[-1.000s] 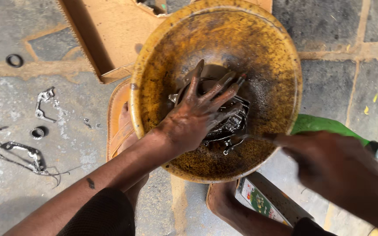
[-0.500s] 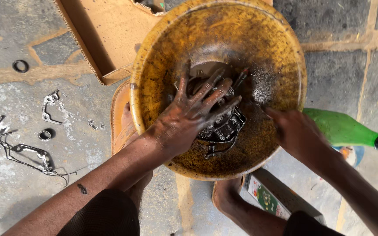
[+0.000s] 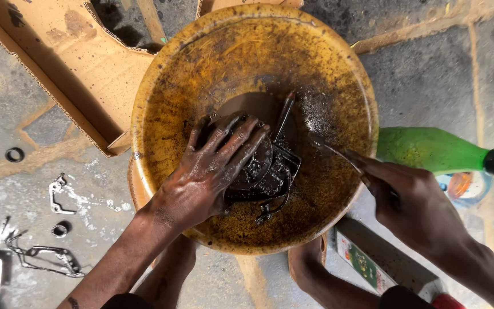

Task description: The person cleans mechanical components by hand and with a small brush in a basin of fluid.

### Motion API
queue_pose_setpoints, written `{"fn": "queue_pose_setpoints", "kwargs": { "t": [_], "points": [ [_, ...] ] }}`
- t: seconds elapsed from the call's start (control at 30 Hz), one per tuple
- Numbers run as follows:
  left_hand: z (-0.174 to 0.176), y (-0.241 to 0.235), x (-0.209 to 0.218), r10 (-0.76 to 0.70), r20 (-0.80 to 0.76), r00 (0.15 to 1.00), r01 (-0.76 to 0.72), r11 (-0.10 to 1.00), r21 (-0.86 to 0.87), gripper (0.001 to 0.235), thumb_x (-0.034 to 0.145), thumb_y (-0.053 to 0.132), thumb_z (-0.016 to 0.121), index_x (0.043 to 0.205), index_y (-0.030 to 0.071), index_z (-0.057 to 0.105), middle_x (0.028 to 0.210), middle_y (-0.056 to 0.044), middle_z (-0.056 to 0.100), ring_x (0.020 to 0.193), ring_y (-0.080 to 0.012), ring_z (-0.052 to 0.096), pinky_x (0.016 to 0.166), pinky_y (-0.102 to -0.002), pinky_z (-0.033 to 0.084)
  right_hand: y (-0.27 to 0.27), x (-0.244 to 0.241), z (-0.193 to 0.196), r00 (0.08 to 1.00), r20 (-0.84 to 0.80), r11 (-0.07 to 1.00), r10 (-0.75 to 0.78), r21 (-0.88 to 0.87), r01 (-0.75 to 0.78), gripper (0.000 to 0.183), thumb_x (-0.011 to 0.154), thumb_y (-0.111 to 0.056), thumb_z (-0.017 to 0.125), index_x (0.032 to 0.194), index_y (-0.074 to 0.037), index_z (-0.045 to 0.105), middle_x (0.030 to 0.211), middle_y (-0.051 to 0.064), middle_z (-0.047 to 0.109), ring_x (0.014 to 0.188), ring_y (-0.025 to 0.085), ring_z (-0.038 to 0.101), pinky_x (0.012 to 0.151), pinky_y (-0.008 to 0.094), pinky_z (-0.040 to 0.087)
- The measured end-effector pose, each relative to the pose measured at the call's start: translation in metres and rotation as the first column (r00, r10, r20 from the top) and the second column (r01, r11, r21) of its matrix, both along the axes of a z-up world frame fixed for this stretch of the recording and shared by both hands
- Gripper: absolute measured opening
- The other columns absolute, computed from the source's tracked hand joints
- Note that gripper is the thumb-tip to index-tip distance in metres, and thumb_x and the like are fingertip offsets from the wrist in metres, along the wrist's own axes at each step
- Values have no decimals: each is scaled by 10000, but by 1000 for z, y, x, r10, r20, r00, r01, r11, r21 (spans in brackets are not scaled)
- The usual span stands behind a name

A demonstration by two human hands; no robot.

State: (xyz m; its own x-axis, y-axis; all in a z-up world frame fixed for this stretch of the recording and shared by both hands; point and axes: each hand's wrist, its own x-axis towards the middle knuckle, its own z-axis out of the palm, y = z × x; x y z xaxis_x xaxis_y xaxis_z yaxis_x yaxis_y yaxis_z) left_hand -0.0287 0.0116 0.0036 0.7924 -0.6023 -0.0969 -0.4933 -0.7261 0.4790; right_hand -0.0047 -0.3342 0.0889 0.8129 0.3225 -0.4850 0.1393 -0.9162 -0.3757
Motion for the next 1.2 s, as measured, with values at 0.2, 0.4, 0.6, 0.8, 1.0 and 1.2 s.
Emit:
{"fn": "queue_pose_setpoints", "kwargs": {
  "t": [0.2,0.4,0.6,0.8,1.0,1.2],
  "points": [
    [4,-1,2,-50,73,996,50,999,-2,1483,458,634,884,1614,168,80,1698,-74,24,1570,-305,12,1282,-597,7,-1,-24,-45,998,13,989,54,139,-56,522,777,26,688,1283,-102,685,758,76,681,522,169,592,427,344,508],
    [7,-9,8,-85,96,992,73,990,123,1489,473,669,879,1628,163,86,1694,-106,28,1555,-335,25,1257,-601,5,1,-28,-66,979,-8,979,205,4,-205,773,838,-213,722,1551,-231,424,1128,163,663,525,207,638,439,305,590],
    [2,-13,4,-80,99,992,60,981,185,1475,516,780,799,1616,182,19,1697,-92,5,1568,-349,2,1251,-628,15,-21,-35,-85,974,102,979,203,-48,-199,768,834,-167,738,1540,-275,456,1179,153,678,489,154,637,418,249,558],
    [10,-14,10,-84,65,994,63,957,283,1433,571,873,647,1636,177,-11,1705,-122,-43,1580,-368,-38,1274,-631,28,14,-34,-80,988,17,978,153,-147,-149,751,864,-240,700,1562,-300,427,1495,144,501,688,191,680,453,249,589],
    [2,-14,13,-183,114,976,123,906,404,1408,599,938,560,1626,186,-41,1704,-143,-69,1577,-377,-42,1246,-651,49,-18,-34,-70,994,24,989,109,-102,-106,551,852,-175,703,1391,-213,594,1124,129,704,540,114,614,458,270,570],
    [9,-13,6,3,41,999,-10,985,173,1471,500,825,725,1614,220,-20,1693,-108,-62,1572,-371,-24,1264,-663,24,-3,-37,-87,999,34,977,20,211,-26,518,849,-82,667,1363,-112,609,1073,152,755,392,163,510,353,308,468]
  ]
}}
